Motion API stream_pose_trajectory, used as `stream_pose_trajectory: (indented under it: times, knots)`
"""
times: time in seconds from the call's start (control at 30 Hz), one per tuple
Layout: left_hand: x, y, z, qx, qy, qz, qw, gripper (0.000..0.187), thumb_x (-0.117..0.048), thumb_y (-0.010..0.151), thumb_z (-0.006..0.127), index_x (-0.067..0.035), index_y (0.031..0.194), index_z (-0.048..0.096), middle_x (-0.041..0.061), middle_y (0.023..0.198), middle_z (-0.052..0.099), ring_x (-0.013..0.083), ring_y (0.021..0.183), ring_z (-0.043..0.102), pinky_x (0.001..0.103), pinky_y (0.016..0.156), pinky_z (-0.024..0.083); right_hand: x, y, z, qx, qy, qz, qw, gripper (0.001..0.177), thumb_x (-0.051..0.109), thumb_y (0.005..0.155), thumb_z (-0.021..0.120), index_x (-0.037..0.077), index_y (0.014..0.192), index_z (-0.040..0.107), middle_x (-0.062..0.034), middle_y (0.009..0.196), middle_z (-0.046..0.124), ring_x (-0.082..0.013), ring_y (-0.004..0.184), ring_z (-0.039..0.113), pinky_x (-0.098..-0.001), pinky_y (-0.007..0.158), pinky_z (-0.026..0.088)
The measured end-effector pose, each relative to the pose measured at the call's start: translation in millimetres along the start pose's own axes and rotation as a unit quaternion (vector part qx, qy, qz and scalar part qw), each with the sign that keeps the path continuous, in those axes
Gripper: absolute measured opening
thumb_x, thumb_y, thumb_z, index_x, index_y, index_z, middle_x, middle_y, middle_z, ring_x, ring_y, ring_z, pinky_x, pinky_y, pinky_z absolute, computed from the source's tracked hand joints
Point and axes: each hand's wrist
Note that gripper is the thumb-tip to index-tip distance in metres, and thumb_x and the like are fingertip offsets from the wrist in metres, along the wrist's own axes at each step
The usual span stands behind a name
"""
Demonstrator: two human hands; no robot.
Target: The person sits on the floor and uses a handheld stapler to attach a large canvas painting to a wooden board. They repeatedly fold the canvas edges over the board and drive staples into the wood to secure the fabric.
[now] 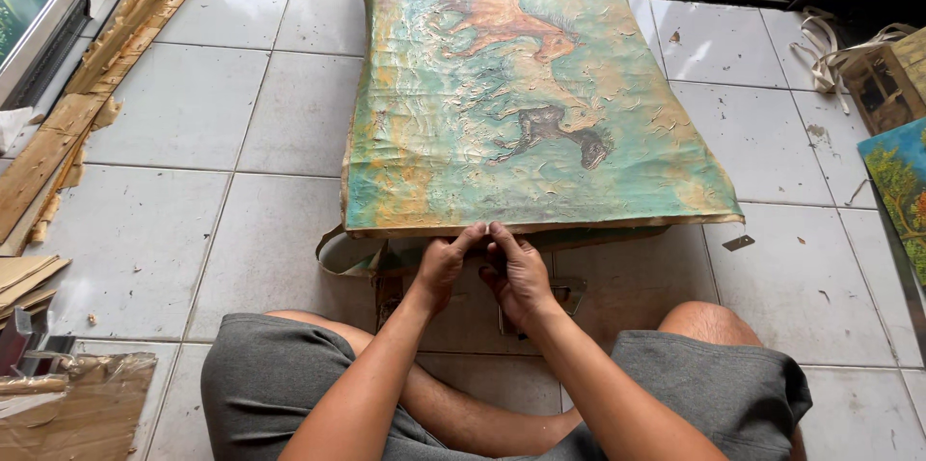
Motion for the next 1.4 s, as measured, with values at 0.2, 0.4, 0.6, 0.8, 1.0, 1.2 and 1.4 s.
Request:
stream_pose_trajectory:
  times: [0.2, 0.4, 0.6, 0.8, 1.0, 1.2, 1.4]
  knots:
    - [78, 54, -35, 0.058, 0.092, 0.112, 0.988, 0.047, -0.014, 0.099, 0.075, 0.009, 0.14, 0.069, 0.02, 0.135, 0.077, 0.0223, 0.124, 0.068, 0.05, 0.122, 0.05, 13, -13, 2, -0.006, 0.063, -0.003, 0.998, 0.035, 0.033, 0.097, 0.096, 0.019, 0.091, 0.065, 0.0032, 0.075, 0.066, -0.0136, 0.073, 0.061, -0.0282, 0.065, 0.049]
    - [129, 111, -31, -0.008, 0.147, 0.211, 0.966, 0.046, -0.013, 0.098, 0.086, 0.01, 0.136, 0.075, 0.028, 0.125, 0.082, 0.0332, 0.124, 0.077, 0.047, 0.113, 0.061, -4, -5, 6, 0.017, 0.118, -0.033, 0.992, 0.031, 0.027, 0.101, 0.092, 0.018, 0.09, 0.063, 0.0025, 0.071, 0.053, -0.0163, 0.074, 0.057, -0.0339, 0.077, 0.05]
    - [122, 91, -23, -0.029, 0.06, 0.201, 0.977, 0.042, -0.01, 0.094, 0.084, 0.014, 0.128, 0.077, 0.03, 0.115, 0.083, 0.0247, 0.118, 0.074, 0.047, 0.104, 0.062, -15, 5, 5, 0.037, 0.109, -0.109, 0.987, 0.023, 0.022, 0.106, 0.086, 0.016, 0.095, 0.066, 0.0034, 0.069, 0.049, -0.0129, 0.071, 0.053, -0.028, 0.074, 0.045]
    - [38, 21, 5, 0.099, -0.053, 0.099, 0.989, 0.058, -0.013, 0.096, 0.09, 0.01, 0.144, 0.069, 0.022, 0.136, 0.078, 0.0256, 0.12, 0.073, 0.049, 0.115, 0.058, -11, -3, 5, 0.026, 0.073, -0.134, 0.988, 0.019, 0.026, 0.107, 0.085, 0.017, 0.1, 0.069, 0.0083, 0.075, 0.06, -0.0082, 0.072, 0.059, -0.0237, 0.068, 0.045]
    - [19, 14, 0, 0.024, 0.057, 0.138, 0.988, 0.039, -0.039, 0.096, 0.097, -0.002, 0.107, 0.09, 0.015, 0.094, 0.087, 0.0176, 0.094, 0.081, 0.043, 0.1, 0.062, 3, 8, -7, 0.044, -0.053, -0.15, 0.986, 0.037, 0.037, 0.111, 0.08, 0.017, 0.088, 0.058, 0.0083, 0.062, 0.047, -0.0055, 0.056, 0.046, -0.0196, 0.052, 0.032]
    - [-38, 3, -3, 0.029, 0.068, 0.252, 0.965, 0.027, -0.031, 0.103, 0.088, -0.004, 0.108, 0.088, 0.011, 0.098, 0.089, 0.0123, 0.101, 0.079, 0.041, 0.105, 0.063, 55, -48, -51, 0.109, -0.82, -0.109, 0.551, 0.048, 0.069, 0.083, 0.082, 0.027, 0.104, 0.089, -0.0071, 0.096, 0.087, -0.0358, 0.103, 0.084, -0.0522, 0.087, 0.066]
    - [-43, 4, -5, 0.052, 0.083, 0.278, 0.955, 0.043, -0.042, 0.105, 0.085, 0.0, 0.114, 0.086, 0.015, 0.102, 0.088, 0.0165, 0.106, 0.078, 0.048, 0.107, 0.063, -1, -39, -65, 0.074, -0.884, -0.27, 0.374, 0.064, 0.033, 0.056, 0.1, 0.011, 0.112, 0.079, -0.0076, 0.102, 0.07, -0.033, 0.098, 0.078, -0.0485, 0.082, 0.069]
Point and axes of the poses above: each hand's wrist, its own y-axis towards the middle knuckle, its own z-axis out of the palm, x = y × z
